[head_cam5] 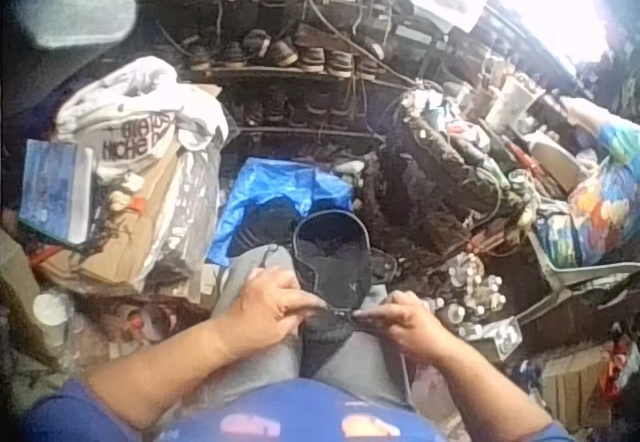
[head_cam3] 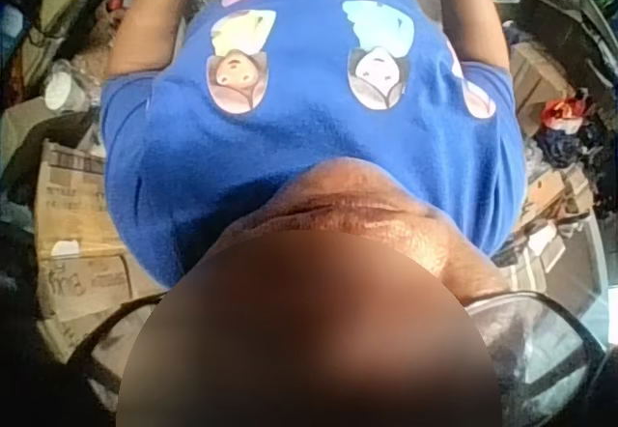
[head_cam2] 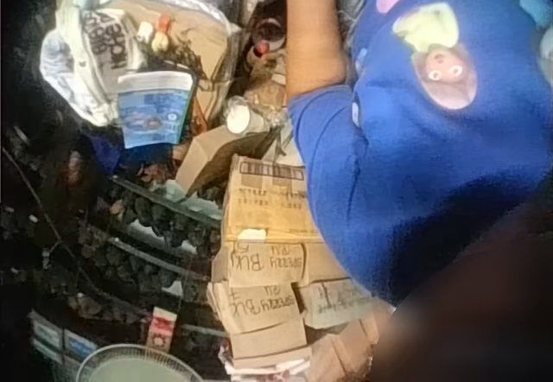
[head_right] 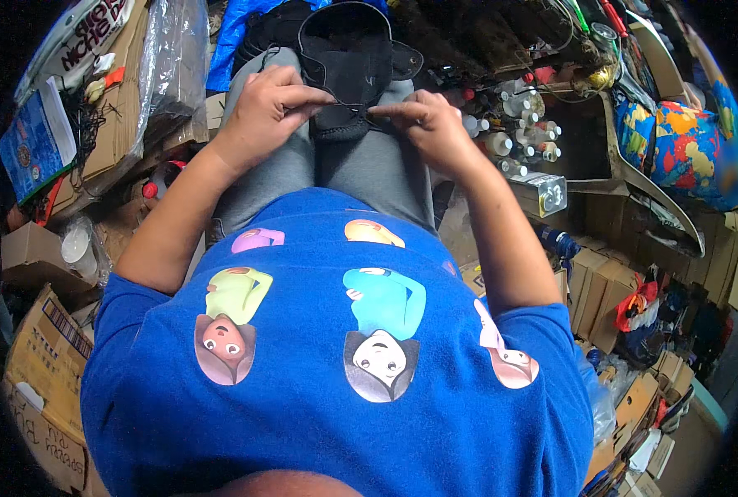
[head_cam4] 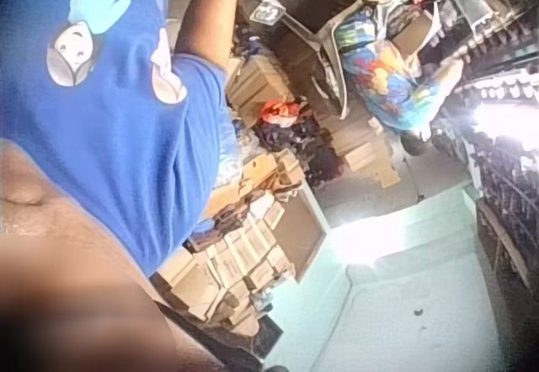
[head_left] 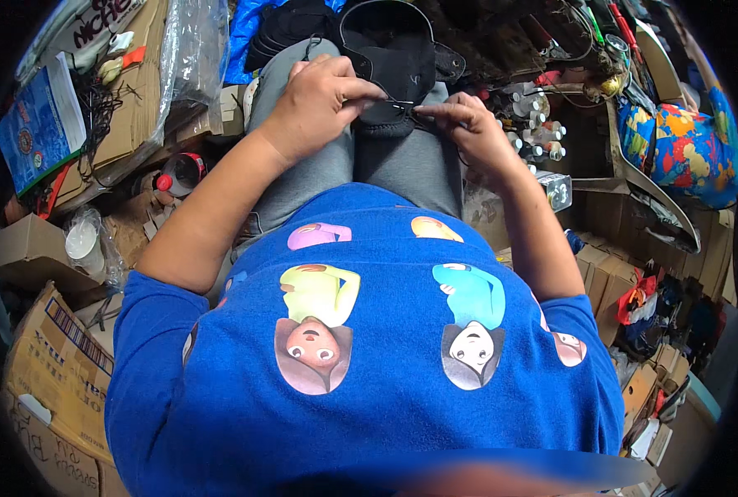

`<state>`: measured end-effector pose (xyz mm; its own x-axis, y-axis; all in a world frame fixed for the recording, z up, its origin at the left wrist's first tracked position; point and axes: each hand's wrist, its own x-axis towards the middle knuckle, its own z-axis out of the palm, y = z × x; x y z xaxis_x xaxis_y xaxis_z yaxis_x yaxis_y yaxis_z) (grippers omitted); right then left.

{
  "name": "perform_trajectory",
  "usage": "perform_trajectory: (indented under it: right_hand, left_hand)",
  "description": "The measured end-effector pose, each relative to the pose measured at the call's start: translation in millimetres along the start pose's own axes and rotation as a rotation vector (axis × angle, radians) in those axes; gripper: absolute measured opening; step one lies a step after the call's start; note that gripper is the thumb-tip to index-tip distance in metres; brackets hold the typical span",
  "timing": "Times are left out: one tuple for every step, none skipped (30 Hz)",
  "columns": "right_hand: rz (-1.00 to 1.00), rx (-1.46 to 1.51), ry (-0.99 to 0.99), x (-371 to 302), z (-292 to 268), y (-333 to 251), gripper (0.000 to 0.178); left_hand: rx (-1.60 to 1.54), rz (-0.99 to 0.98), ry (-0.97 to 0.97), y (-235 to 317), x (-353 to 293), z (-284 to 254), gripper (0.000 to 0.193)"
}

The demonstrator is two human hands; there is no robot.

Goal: Hand-sewing the upper part of a black shoe using a needle and black thread.

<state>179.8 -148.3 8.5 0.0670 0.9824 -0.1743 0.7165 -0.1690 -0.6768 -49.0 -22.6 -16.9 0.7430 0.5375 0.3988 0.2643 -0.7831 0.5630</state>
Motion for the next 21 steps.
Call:
perform_trajectory:
  right_hand:
    - [-0.024,-0.008,-0.036,4.1,-3.0,4.3,0.05]
    - [-0.048,-0.015,-0.072,7.6,-5.4,7.7,0.052]
    - [-0.048,-0.014,-0.072,11.4,-7.0,10.1,0.052]
    - [-0.043,-0.011,-0.107,14.7,-8.9,11.5,0.052]
    - [-0.037,-0.008,-0.142,16.4,-10.4,11.7,0.052]
    - [-0.037,-0.007,-0.142,17.2,-10.7,11.2,0.052]
    - [-0.052,0.017,-0.137,18.1,-10.7,10.3,0.052]
    - [-0.066,0.041,-0.132,18.7,-11.1,9.6,0.053]
    - [-0.066,0.043,-0.133,19.3,-12.0,8.8,0.053]
    - [-0.051,0.052,-0.146,19.7,-13.1,8.0,0.044]
    - [-0.035,0.06,-0.158,20.1,-13.9,7.6,0.036]
    - [-0.034,0.062,-0.159,20.4,-14.4,7.7,0.036]
    - [-0.035,0.063,-0.172,20.9,-14.9,8.1,0.035]
    - [-0.037,0.064,-0.185,21.3,-15.1,8.5,0.034]
    - [-0.037,0.065,-0.186,21.6,-14.8,8.2,0.034]
    - [0.0,0.123,-0.201,22.0,-14.4,7.8,0.036]
    - [0.037,0.182,-0.216,22.7,-14.1,7.4,0.039]
    - [0.036,0.18,-0.216,24.5,-14.3,9.7,0.039]
    - [0.019,0.212,-0.232,27.2,-14.2,14.6,0.036]
    - [0.001,0.243,-0.248,28.0,-13.5,17.3,0.033]
    - [-0.003,0.24,-0.246,27.6,-13.1,17.4,0.033]
  left_hand:
    - [0.012,0.027,-0.024,-3.6,1.4,1.2,0.02]
    - [0.025,0.055,-0.047,-5.8,2.2,2.1,0.021]
    - [0.026,0.054,-0.048,-6.9,2.7,3.7,0.021]
    - [0.05,0.055,-0.053,-7.8,2.9,5.1,0.022]
    - [0.075,0.056,-0.058,-8.1,3.0,6.2,0.022]
    - [0.075,0.055,-0.059,-8.4,2.9,6.9,0.022]
    - [0.081,0.049,-0.064,-8.6,2.9,7.5,0.023]
    - [0.087,0.043,-0.07,-8.8,3.0,8.0,0.023]
    - [0.087,0.042,-0.071,-8.2,3.4,7.8,0.023]
    - [0.098,0.042,-0.087,-6.7,4.3,7.5,0.022]
    - [0.109,0.042,-0.103,-5.7,5.2,7.6,0.022]
    - [0.108,0.042,-0.105,-5.1,5.9,8.3,0.022]
    - [0.1,0.034,-0.117,-4.5,6.5,9.0,0.021]
    - [0.092,0.026,-0.129,-4.1,7.1,9.8,0.02]
    - [0.093,0.024,-0.129,-4.6,7.5,10.5,0.02]
    - [0.077,0.026,-0.132,-6.5,8.7,11.9,0.02]
    - [0.062,0.028,-0.134,-8.3,10.3,13.0,0.019]
    - [0.063,0.029,-0.132,-8.7,13.4,13.4,0.019]
    - [0.057,0.004,-0.182,-8.4,17.4,13.5,0.018]
    - [0.052,-0.021,-0.231,-8.0,19.6,13.0,0.018]
    - [0.055,-0.02,-0.227,-8.3,20.7,12.8,0.018]
